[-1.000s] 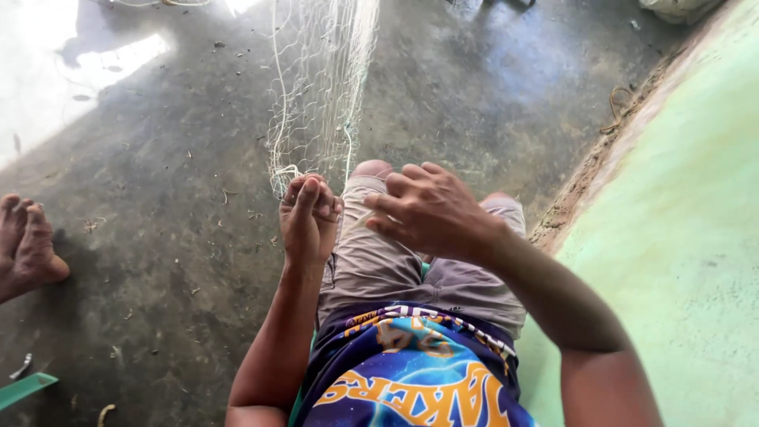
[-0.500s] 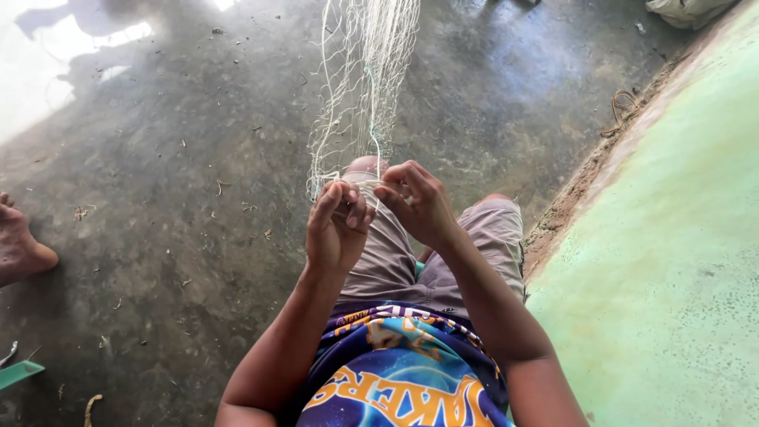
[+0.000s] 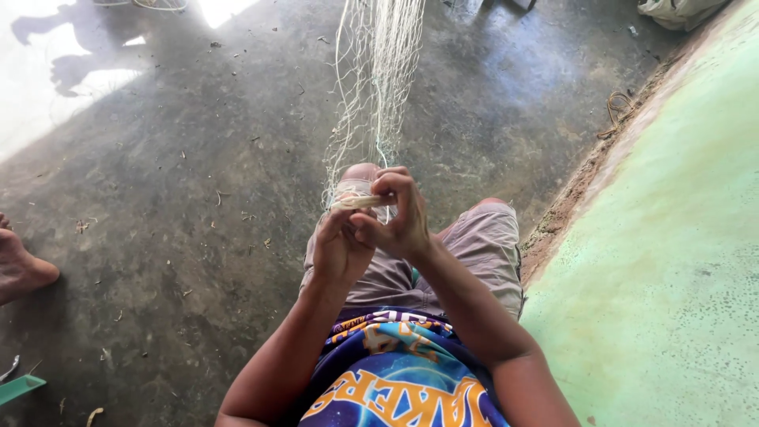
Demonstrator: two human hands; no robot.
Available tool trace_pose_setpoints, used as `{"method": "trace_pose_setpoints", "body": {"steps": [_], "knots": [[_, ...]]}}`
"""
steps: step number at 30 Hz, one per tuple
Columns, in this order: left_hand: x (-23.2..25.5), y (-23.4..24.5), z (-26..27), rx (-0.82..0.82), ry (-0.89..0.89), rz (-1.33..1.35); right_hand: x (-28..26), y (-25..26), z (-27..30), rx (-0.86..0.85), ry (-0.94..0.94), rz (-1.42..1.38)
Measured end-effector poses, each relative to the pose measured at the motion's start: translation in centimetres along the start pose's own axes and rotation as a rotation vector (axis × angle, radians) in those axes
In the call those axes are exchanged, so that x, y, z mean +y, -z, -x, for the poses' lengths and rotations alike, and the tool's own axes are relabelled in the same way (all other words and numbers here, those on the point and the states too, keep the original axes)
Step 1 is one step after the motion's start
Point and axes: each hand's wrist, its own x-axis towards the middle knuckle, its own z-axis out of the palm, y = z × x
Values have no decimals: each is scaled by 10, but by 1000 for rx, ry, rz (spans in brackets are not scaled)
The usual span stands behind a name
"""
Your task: Repairing a fishing net using a netting shuttle
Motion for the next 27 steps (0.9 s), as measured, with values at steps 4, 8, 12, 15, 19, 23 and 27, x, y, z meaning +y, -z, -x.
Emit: {"method": "trace_pose_setpoints", "body": {"steps": [4, 8, 12, 15, 19, 23, 27], "knots": [[-3, 2, -8, -15, -107, -49, -20, -1, -2, 64, 14, 120], [6, -6, -10, 38, -123, -166, -52, 18, 2, 160, -44, -34], [12, -5, -11, 55, -103, -169, -22, 63, 42, 174, -162, -897], [17, -9, -10, 46, -102, -164, -27, 83, 27, 0, -168, -815], [20, -9, -9, 40, -97, -172, -38, 91, -4, -348, -210, -283], [20, -13, -8, 31, -95, -186, -31, 83, -16, -527, -118, 267], [17, -12, -7, 20, -62, -166, -12, 77, -18, -541, -37, 460]]}}
